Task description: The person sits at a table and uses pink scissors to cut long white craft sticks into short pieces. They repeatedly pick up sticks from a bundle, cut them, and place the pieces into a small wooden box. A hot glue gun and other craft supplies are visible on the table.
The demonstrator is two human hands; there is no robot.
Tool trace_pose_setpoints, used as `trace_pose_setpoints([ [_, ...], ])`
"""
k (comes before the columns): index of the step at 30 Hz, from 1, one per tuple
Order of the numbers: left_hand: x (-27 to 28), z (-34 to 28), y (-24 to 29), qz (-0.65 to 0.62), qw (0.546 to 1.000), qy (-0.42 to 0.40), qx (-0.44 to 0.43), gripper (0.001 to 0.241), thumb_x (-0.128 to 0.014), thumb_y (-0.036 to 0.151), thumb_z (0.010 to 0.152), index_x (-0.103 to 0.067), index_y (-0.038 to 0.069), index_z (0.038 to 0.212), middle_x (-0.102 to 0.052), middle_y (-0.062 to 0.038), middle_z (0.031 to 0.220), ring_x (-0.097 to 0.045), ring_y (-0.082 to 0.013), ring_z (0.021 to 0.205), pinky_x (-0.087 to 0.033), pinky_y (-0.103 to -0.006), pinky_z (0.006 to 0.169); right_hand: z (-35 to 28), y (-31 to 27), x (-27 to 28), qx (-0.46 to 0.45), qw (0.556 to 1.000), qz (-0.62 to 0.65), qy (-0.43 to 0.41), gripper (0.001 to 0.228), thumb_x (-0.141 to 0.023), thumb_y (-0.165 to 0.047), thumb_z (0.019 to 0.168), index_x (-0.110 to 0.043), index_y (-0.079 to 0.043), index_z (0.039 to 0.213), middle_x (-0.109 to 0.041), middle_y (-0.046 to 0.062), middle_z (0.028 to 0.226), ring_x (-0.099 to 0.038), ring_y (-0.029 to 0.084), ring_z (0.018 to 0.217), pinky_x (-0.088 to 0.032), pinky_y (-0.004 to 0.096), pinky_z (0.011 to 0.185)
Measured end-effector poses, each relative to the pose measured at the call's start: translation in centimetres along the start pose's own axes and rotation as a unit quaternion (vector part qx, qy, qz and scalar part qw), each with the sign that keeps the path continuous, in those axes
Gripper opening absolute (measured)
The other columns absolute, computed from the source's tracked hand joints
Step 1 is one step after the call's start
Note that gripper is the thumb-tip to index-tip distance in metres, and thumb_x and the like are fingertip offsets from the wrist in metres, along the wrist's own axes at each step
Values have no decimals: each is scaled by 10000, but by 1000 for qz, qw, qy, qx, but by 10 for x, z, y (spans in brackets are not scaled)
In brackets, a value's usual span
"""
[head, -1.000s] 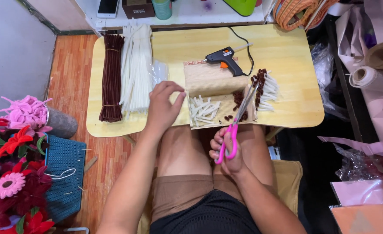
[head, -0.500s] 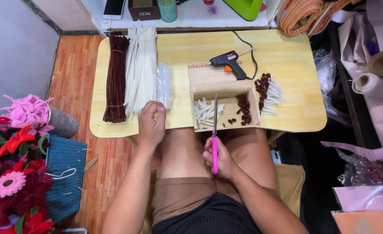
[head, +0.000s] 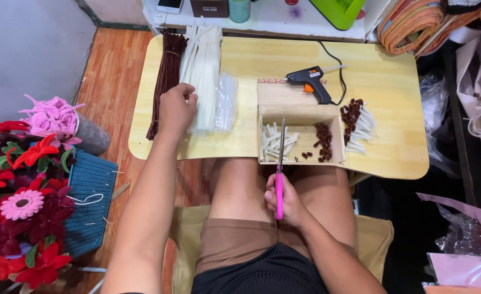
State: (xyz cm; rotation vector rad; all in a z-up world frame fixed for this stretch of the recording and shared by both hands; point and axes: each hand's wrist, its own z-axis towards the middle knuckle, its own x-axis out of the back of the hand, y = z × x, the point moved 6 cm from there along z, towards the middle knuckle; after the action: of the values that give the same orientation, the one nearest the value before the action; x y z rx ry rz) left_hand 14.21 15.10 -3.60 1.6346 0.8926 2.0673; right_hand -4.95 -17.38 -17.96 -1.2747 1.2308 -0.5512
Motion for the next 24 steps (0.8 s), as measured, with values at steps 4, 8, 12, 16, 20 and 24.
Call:
trace_pose_setpoints([
  [4,-23,20,-23,85,996,-23,10,214,-742,114,879,-745,72,1089,-743,-164,975,-754,-355,897,-625,-475,718,-1,-19,-30,-19,1000,4,-4,376,-728,-242,963,-477,-46,1164,-392,21,837,-520,117,529,-439,242,464],
  [8,-9,17,-7,41,996,-35,71,205,-748,77,858,-739,26,1056,-730,-197,920,-750,-406,878,-628,-505,673,8,-50,-77,-82,996,32,-28,347,-687,-313,996,-487,-79,1154,-410,6,780,-493,129,560,-422,240,445],
  [12,-1,23,-21,-18,987,-50,152,198,-833,211,757,-782,144,936,-766,-105,874,-753,-344,949,-611,-474,768,32,-77,-114,-143,989,34,-22,322,-690,-391,993,-537,-117,1067,-437,-26,749,-483,109,614,-453,243,435],
  [16,-1,12,-21,-88,971,-89,204,179,-752,239,764,-796,148,913,-770,-129,925,-751,-327,964,-608,-457,769,66,-79,-133,-148,988,36,-23,340,-667,-444,1004,-518,-140,1035,-401,-44,779,-442,95,641,-449,228,448],
  [20,1,-2,-8,-289,916,-133,244,231,-637,131,838,-665,-46,983,-620,-133,712,-653,-185,591,-532,-289,509,90,-91,-153,-158,985,64,-10,365,-636,-471,1020,-477,-144,1042,-410,-34,815,-456,87,655,-429,213,455],
  [24,9,-18,5,-350,875,-197,270,306,-607,167,911,-572,-58,1115,-739,-184,948,-784,-252,871,-644,-359,735,109,-108,-164,-148,987,60,12,377,-648,-458,1009,-453,-144,1081,-448,-13,885,-467,92,681,-428,198,465],
])
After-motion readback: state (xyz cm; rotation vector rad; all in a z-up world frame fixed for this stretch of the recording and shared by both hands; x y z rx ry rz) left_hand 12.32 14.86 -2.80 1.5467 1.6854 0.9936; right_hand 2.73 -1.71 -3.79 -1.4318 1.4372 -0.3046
